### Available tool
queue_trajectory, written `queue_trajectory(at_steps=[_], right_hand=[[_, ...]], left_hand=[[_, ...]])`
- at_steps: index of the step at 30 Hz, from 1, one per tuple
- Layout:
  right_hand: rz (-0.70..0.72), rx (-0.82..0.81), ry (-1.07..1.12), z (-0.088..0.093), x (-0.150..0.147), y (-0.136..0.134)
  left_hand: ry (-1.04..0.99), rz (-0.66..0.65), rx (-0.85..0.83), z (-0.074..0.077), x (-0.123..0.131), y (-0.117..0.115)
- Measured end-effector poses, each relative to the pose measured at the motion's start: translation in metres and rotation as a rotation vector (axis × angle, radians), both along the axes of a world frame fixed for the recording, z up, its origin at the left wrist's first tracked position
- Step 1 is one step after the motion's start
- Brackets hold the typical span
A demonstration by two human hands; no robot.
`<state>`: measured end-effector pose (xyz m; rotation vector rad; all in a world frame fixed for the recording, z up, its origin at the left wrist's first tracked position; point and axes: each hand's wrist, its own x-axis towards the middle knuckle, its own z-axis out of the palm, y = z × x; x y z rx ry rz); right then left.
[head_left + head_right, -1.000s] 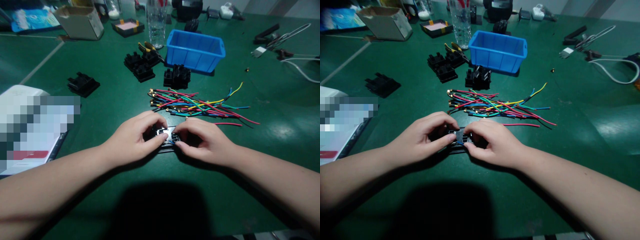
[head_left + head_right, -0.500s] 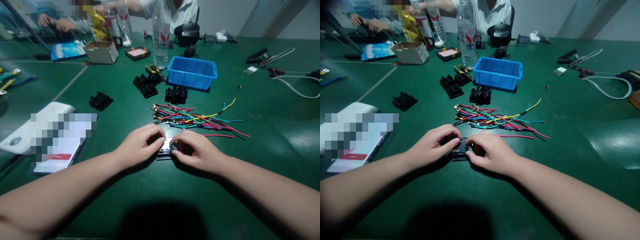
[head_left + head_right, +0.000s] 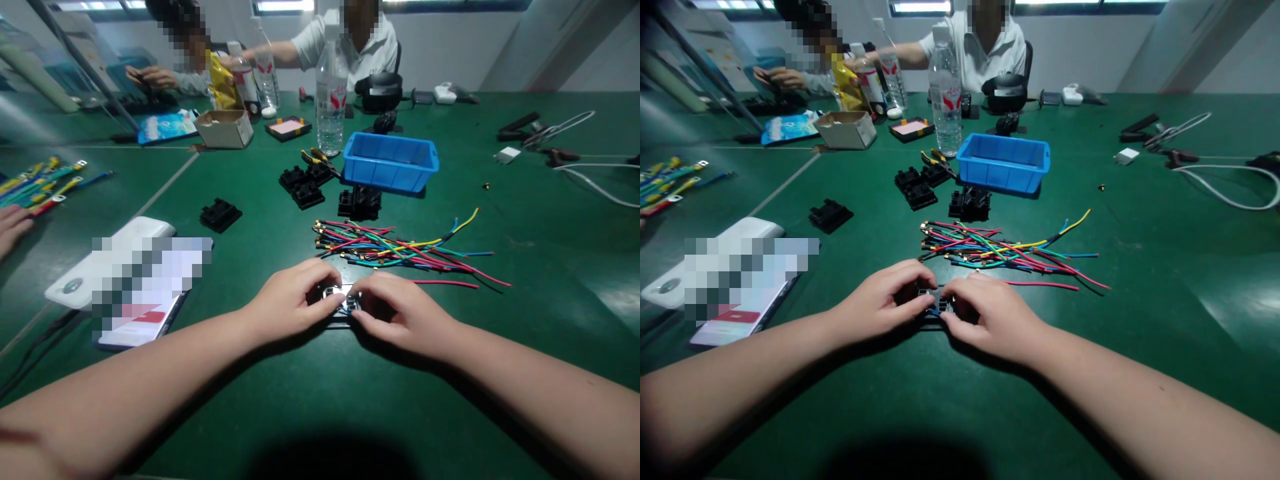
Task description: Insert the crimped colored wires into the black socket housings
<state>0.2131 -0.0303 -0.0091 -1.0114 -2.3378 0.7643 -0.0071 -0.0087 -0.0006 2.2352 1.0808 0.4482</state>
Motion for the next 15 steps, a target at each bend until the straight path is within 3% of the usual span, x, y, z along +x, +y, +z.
queue_trajectory(at_steps=[15], right_hand=[[0.002, -0.018, 0.001, -0.0013, -0.0015, 0.0001]], left_hand=[[0.046, -0.034, -0.008, -0.0019, -0.0033, 0.0007]])
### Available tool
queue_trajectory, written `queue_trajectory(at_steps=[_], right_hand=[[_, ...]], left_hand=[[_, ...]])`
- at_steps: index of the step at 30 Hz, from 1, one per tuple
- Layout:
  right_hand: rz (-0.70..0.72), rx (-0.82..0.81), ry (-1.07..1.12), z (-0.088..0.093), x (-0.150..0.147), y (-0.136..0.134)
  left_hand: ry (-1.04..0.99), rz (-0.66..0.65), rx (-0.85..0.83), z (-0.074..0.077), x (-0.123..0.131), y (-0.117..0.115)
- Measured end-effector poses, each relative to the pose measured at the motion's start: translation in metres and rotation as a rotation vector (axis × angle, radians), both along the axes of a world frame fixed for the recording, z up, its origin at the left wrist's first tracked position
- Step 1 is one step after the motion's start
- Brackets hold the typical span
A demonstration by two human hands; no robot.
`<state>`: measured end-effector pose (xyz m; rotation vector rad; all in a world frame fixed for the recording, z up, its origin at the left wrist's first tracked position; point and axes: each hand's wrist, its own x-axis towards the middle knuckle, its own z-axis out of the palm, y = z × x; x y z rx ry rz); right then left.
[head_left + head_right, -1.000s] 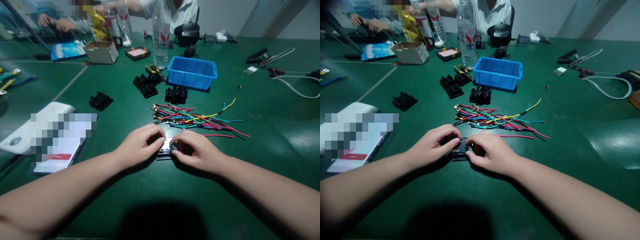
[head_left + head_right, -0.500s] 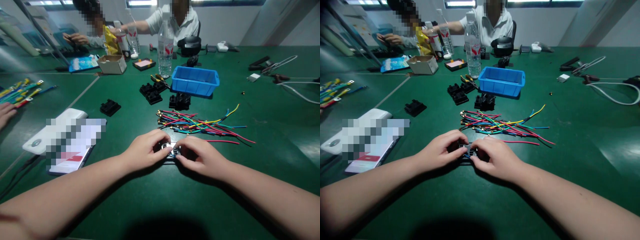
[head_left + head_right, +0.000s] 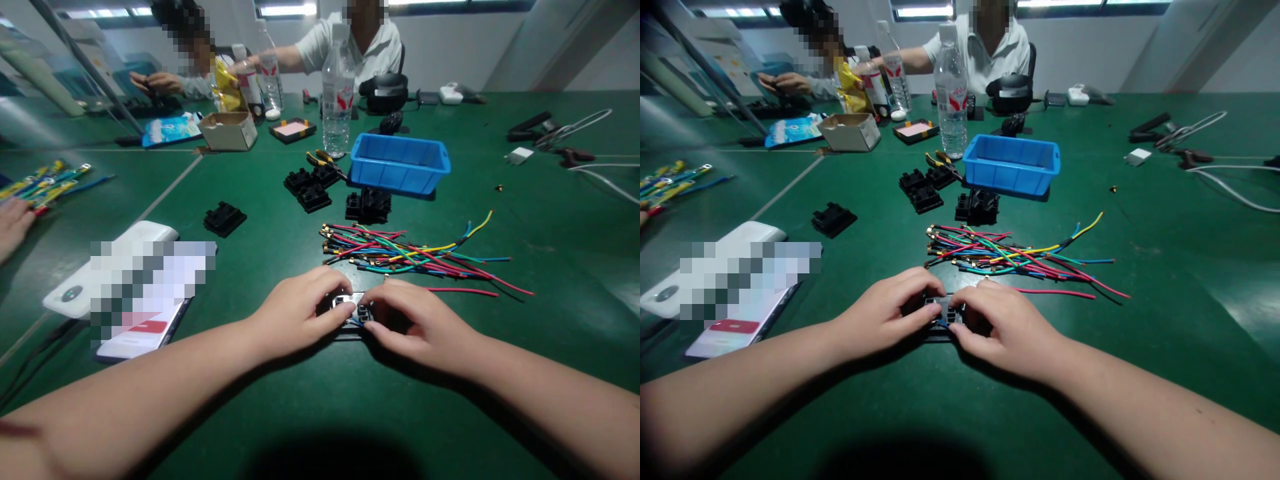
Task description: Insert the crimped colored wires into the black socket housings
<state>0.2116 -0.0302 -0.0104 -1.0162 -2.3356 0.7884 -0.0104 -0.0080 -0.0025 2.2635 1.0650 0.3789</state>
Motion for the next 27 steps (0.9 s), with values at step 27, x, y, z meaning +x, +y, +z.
queue_trajectory(at_steps=[27], right_hand=[[-0.346, 0.498, -0.561, 0.0019, 0.0046, -0.0019]], left_hand=[[-0.028, 0.002, -0.014, 0.0009, -0.0001, 0.0017]])
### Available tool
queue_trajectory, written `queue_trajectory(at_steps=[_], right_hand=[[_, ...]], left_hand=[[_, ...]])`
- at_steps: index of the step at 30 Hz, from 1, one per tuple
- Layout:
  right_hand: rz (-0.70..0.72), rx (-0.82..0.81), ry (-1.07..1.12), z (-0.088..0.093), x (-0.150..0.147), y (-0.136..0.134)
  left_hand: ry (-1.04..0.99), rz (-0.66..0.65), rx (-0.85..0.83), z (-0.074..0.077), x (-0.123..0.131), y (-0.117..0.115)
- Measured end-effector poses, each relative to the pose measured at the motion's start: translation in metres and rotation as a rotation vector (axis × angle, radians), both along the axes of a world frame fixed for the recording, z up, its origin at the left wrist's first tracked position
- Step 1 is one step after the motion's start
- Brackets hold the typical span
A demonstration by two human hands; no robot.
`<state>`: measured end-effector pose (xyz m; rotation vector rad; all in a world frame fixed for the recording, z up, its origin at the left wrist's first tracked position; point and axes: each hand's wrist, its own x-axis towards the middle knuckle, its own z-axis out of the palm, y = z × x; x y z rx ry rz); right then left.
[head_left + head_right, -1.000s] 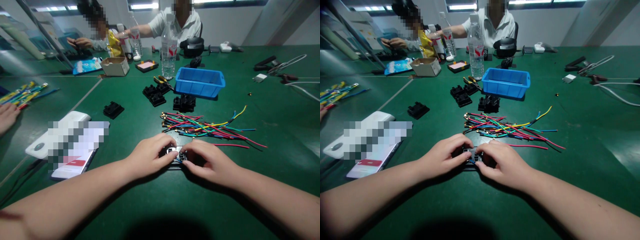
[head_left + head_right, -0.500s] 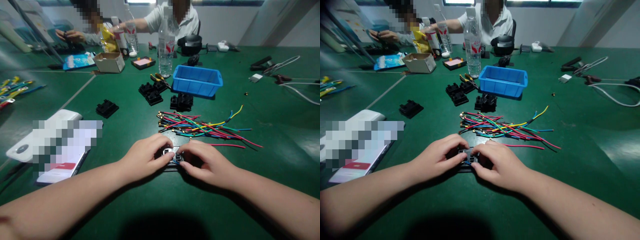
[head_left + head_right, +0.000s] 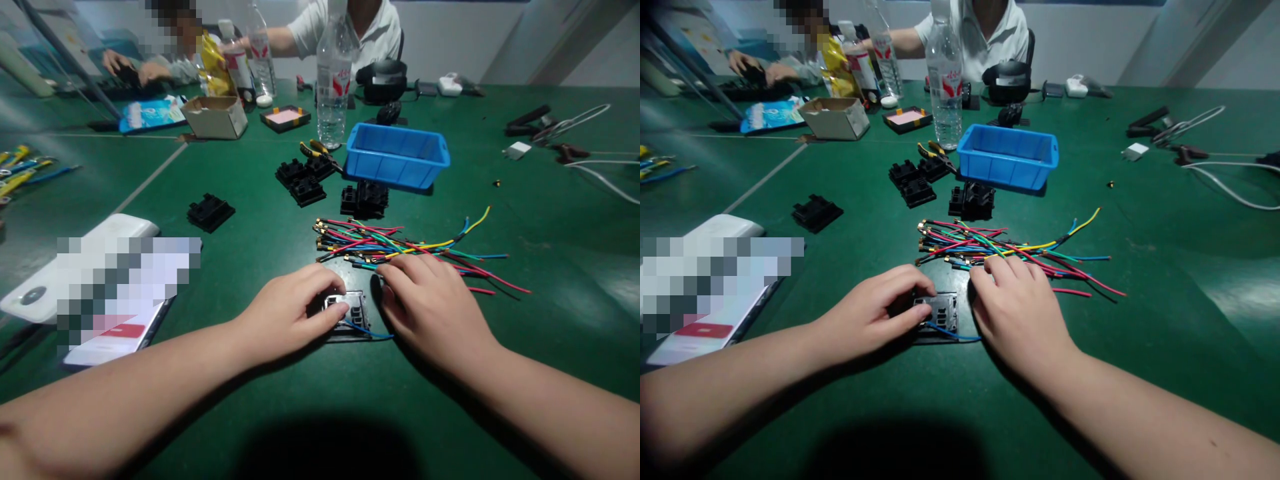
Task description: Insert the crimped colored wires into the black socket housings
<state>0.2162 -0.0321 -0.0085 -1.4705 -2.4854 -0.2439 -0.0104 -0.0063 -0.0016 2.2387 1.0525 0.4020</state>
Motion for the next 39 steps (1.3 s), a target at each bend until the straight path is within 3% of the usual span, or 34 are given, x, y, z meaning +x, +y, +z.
queue_trajectory(at_steps=[3, 13, 29, 39], right_hand=[[-0.061, 0.006, -0.152, 0.004, -0.001, 0.000], [-0.043, -0.034, -0.134, 0.001, 0.003, 0.003], [0.132, -0.038, 0.227, -0.007, 0.005, -0.001], [0.094, -0.049, 0.237, -0.011, 0.006, -0.003]], left_hand=[[-0.008, -0.003, -0.005, 0.000, 0.000, 0.000], [-0.002, -0.002, -0.003, 0.000, -0.001, -0.001], [0.008, 0.004, -0.011, 0.000, 0.000, 0.000], [-0.005, 0.001, -0.007, 0.000, -0.001, 0.000]])
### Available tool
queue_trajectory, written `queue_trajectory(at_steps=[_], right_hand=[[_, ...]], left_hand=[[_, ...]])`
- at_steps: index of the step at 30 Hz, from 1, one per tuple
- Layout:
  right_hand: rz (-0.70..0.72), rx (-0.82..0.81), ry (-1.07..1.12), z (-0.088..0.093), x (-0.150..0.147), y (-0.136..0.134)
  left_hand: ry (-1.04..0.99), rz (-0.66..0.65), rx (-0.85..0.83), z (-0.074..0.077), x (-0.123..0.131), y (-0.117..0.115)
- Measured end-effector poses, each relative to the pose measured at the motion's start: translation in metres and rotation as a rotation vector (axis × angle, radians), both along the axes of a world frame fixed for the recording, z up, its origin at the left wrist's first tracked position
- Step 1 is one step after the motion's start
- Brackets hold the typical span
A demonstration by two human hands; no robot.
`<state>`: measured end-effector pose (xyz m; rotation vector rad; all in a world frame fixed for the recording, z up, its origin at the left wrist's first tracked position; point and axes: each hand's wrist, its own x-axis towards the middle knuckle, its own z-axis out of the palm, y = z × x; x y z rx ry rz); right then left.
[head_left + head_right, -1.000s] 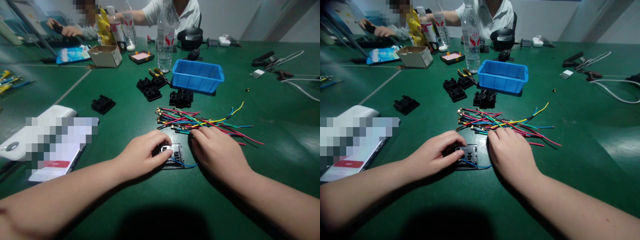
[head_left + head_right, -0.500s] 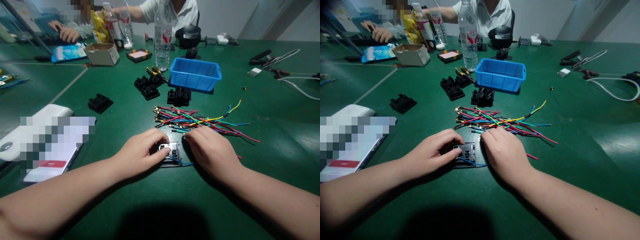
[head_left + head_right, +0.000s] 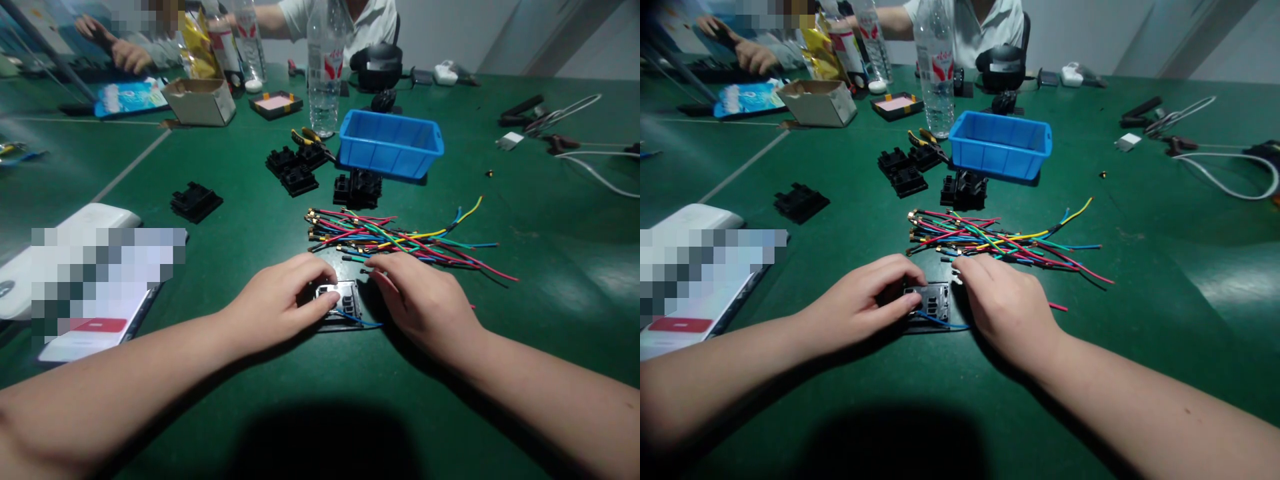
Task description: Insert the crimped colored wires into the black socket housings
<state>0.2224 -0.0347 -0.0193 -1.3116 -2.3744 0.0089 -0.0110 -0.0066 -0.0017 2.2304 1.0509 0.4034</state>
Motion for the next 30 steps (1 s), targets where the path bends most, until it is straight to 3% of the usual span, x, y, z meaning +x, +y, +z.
queue_trajectory(at_steps=[6, 13, 30], right_hand=[[-0.027, -0.077, 0.023, -0.0016, -0.0010, 0.0019], [0.036, -0.193, 0.117, 0.0009, -0.0030, 0.0042], [0.048, -0.168, 0.105, 0.0028, -0.0027, 0.0056]], left_hand=[[0.015, 0.008, -0.009, 0.0001, 0.0002, -0.0003], [0.009, 0.002, -0.002, -0.0010, -0.0013, -0.0006], [0.002, -0.001, 0.000, -0.0009, -0.0012, -0.0005]])
